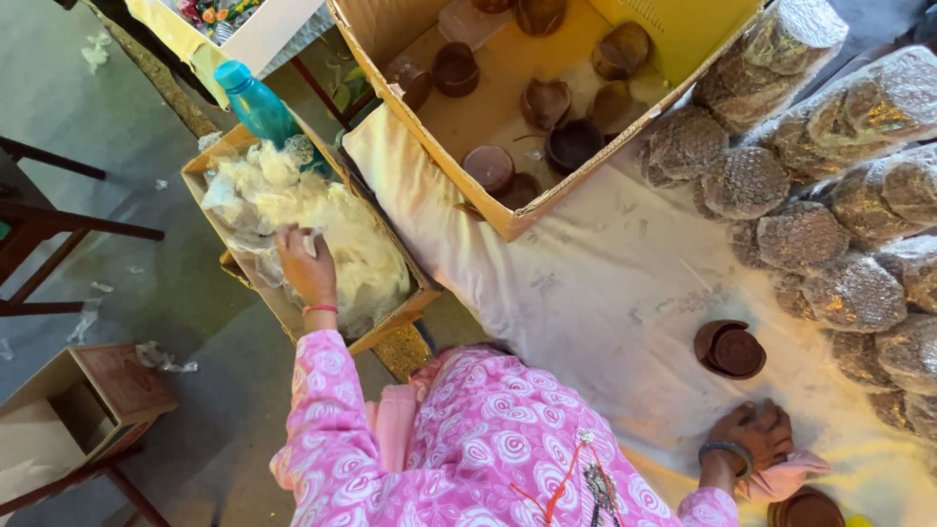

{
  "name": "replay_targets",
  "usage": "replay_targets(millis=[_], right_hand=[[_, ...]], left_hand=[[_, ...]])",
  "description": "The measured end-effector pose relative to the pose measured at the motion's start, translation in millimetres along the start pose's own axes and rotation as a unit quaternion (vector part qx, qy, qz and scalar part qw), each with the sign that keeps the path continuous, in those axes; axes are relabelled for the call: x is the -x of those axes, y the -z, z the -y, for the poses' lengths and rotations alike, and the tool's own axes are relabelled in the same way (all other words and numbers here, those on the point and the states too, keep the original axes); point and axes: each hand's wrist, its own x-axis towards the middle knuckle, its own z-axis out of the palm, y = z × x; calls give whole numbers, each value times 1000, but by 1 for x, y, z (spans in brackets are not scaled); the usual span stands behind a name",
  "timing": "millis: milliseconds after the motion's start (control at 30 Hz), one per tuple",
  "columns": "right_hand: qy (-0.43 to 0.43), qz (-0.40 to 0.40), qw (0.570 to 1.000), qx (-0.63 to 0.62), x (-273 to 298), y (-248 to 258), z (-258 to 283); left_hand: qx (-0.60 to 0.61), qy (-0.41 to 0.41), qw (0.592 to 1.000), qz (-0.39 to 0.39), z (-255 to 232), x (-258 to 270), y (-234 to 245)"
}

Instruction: The recorder is wrapping small brown pots or containers with bubble wrap and placing them on a table.

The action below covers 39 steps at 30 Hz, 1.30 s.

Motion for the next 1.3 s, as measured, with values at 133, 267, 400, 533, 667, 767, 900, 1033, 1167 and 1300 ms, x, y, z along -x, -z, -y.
replay_targets(millis=[133, 267, 400, 533, 667, 767, 900, 1033, 1167, 1300], right_hand=[[22, -13, 997, 75, 0, -24, -17], [28, -32, 996, 83, 1, -22, -13], [-20, -10, 1000, -15, 0, 1, 5], [-26, -13, 999, -16, -1, -1, 6], [14, -32, 999, 39, -1, -13, -9], [24, -31, 998, 40, -1, -7, -4], [7, -30, 1000, -5, 1, 2, 7], [24, -31, 999, 4, 0, -4, 3], [21, -29, 999, 22, 0, -2, 3], [1, -15, 1000, 10, 0, 4, 9]], left_hand=[[191, 21, 981, -10, -18, -14, 8], [229, -16, 971, 68, -69, -17, 34], [145, -122, 954, 231, -105, -7, 24], [204, -151, 931, 262, -111, -4, 8], [130, -103, 963, 210, -84, -20, 1], [-42, -86, 990, 104, -67, -28, 20], [-155, -76, 962, 213, -30, -12, 11], [-147, -45, 843, 516, -55, 14, 10], [-261, -118, 799, 529, -57, 43, -2], [-391, -236, 794, 401, 59, 64, -81]])
